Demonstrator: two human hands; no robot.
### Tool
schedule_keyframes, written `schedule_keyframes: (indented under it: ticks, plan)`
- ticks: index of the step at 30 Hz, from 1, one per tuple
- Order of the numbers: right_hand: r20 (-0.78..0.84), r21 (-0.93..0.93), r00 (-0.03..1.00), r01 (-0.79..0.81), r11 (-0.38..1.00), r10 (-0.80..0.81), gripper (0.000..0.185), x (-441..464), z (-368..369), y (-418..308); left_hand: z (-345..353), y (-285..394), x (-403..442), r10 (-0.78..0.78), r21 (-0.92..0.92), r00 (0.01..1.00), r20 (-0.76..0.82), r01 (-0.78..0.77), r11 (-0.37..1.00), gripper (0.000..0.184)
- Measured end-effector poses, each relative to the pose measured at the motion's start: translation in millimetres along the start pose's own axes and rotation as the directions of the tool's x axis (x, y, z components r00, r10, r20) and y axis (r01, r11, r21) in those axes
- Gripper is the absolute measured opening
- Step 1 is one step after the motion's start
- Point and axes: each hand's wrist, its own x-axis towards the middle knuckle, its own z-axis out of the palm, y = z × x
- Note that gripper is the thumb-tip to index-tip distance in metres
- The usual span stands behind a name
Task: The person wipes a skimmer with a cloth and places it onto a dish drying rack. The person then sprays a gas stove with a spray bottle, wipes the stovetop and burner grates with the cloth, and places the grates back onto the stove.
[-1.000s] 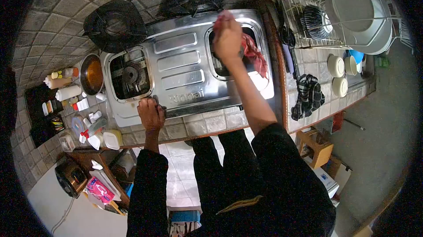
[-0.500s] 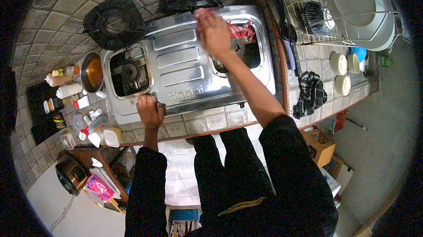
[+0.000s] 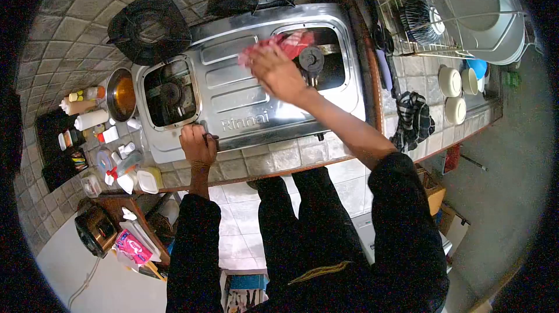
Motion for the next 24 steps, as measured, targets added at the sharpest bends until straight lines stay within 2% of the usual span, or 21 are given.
schedule_keyframes:
  ticks: [2,4,5,6,8,10,12,13,14,16,18,19,21,24]
  plan:
    - [0.182,0.123,0.969,0.145,0.982,-0.166,0.029,-24,-9,-11,-1,0,0,-0.002,0.006,1.000,-0.001,0.002,1.000,0.027]
    - [0.124,0.224,0.961,0.215,0.950,-0.247,0.019,-55,-5,-24,-3,3,1,-0.014,-0.017,1.000,0.012,0.014,1.000,0.027]
    - [0.137,0.248,0.939,0.276,0.929,-0.315,0.024,-73,0,-26,-2,3,0,-0.019,-0.017,1.000,0.010,0.019,1.000,0.027]
    - [0.138,0.250,0.937,0.280,0.927,-0.320,0.024,-83,-9,-34,-1,2,0,-0.003,-0.013,1.000,-0.007,0.003,1.000,0.026]
    - [0.179,0.438,0.930,0.217,0.872,-0.322,0.030,-98,-25,-50,-2,1,-1,0.010,-0.005,1.000,-0.020,-0.011,1.000,0.026]
    - [0.145,0.442,0.917,0.277,0.853,-0.372,0.034,-106,-19,-44,-1,1,-1,0.049,-0.010,0.997,-0.061,-0.050,0.999,0.026]
    - [0.140,0.355,0.891,0.362,0.862,-0.432,0.032,-102,-5,-26,1,-1,-2,0.048,-0.011,0.997,-0.058,-0.049,0.999,0.026]
    - [0.115,0.391,0.902,0.343,0.854,-0.415,0.036,-91,2,-14,2,-2,-3,0.053,-0.013,0.997,-0.056,-0.054,0.998,0.026]
    - [0.011,0.342,0.919,0.368,0.865,-0.395,0.041,-71,4,-6,2,-3,-2,0.053,-0.011,0.997,-0.050,-0.054,0.998,0.026]
    - [0.003,0.335,0.957,0.271,0.902,-0.289,0.049,-40,6,4,3,-2,-3,0.030,-0.021,0.998,-0.052,-0.032,0.999,0.025]
    - [-0.062,0.025,0.996,0.069,0.997,-0.068,0.050,-12,-7,-9,3,-2,-5,0.002,-0.010,1.000,-0.018,-0.002,1.000,0.025]
    - [-0.061,0.024,0.996,0.068,0.997,-0.067,0.050,-10,-1,-15,3,-3,-5,-0.026,0.005,1.000,0.009,0.026,1.000,0.026]
    - [0.003,-0.045,0.991,-0.130,0.990,0.130,0.050,-15,15,-30,5,-5,-5,-0.015,0.007,1.000,-0.005,0.015,1.000,0.027]
    - [0.032,0.258,0.999,0.001,0.966,-0.010,0.046,-55,27,-60,4,-2,-2,0.020,-0.005,0.998,-0.056,-0.020,1.000,0.025]
